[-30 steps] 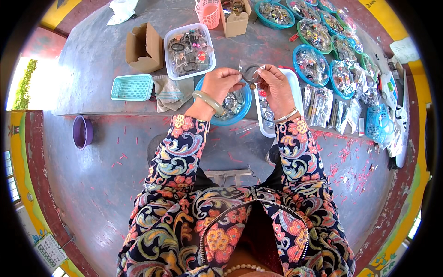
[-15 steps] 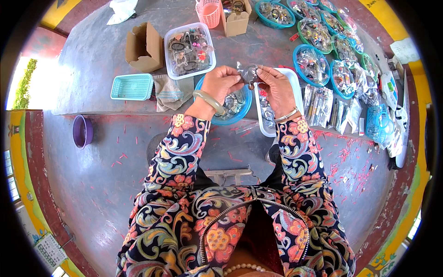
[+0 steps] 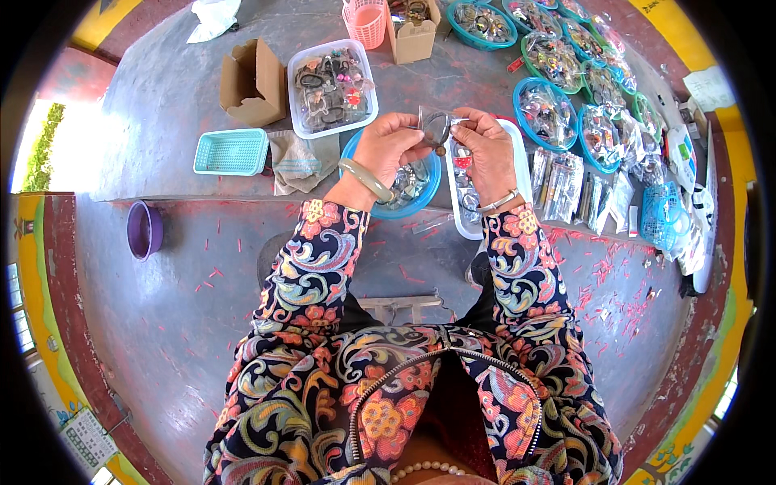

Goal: The person sits at a table and repeatedly picks up small hair accessories, places them into clear plastic bags, and seals the bags. The packaged items are then placed into a white plastic container. The person handles various types of hair accessories, including clips and bands, throughout the process.

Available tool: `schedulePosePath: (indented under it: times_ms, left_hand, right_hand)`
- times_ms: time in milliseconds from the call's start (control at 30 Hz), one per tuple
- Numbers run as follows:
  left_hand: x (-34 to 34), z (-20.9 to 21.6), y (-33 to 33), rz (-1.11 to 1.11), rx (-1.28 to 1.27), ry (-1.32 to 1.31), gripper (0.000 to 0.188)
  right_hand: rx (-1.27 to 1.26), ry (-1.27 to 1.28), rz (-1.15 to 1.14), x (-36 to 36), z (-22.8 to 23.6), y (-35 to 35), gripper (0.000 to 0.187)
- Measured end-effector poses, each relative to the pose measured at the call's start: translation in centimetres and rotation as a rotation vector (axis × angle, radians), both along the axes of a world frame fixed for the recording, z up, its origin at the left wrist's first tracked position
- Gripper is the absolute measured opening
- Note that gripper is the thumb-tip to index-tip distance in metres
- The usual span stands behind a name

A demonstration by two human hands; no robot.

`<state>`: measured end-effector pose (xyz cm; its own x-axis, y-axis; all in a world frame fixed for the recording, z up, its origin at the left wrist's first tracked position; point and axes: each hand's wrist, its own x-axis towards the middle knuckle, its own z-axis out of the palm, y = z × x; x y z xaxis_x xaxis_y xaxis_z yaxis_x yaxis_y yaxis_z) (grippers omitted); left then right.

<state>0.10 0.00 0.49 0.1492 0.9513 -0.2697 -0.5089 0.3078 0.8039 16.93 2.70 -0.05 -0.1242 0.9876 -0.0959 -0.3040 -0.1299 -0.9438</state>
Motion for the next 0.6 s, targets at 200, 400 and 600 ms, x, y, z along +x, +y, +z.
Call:
schedulePosePath:
  times_ms: [200, 400, 600]
  left_hand:
    - [0.13, 0.09, 0.11, 0.05, -0.035, 0.104, 0.016]
    - [-0.24, 0.32, -0.05, 0.162, -0.036, 0.072, 0.012]
    - [0.23, 0.24, -0.27, 0.203, -0.056, 0.066, 0.013]
  right_hand:
    - [-0.005, -0.075, 0.033, -0.06, 0.12, 0.01, 0.024]
    - [-0.199, -0.067, 0.27, 0.33, 0.25, -0.06, 0.016]
    - [-0.163, -0.09, 0.315, 0.32, -0.13, -0.14, 0.013]
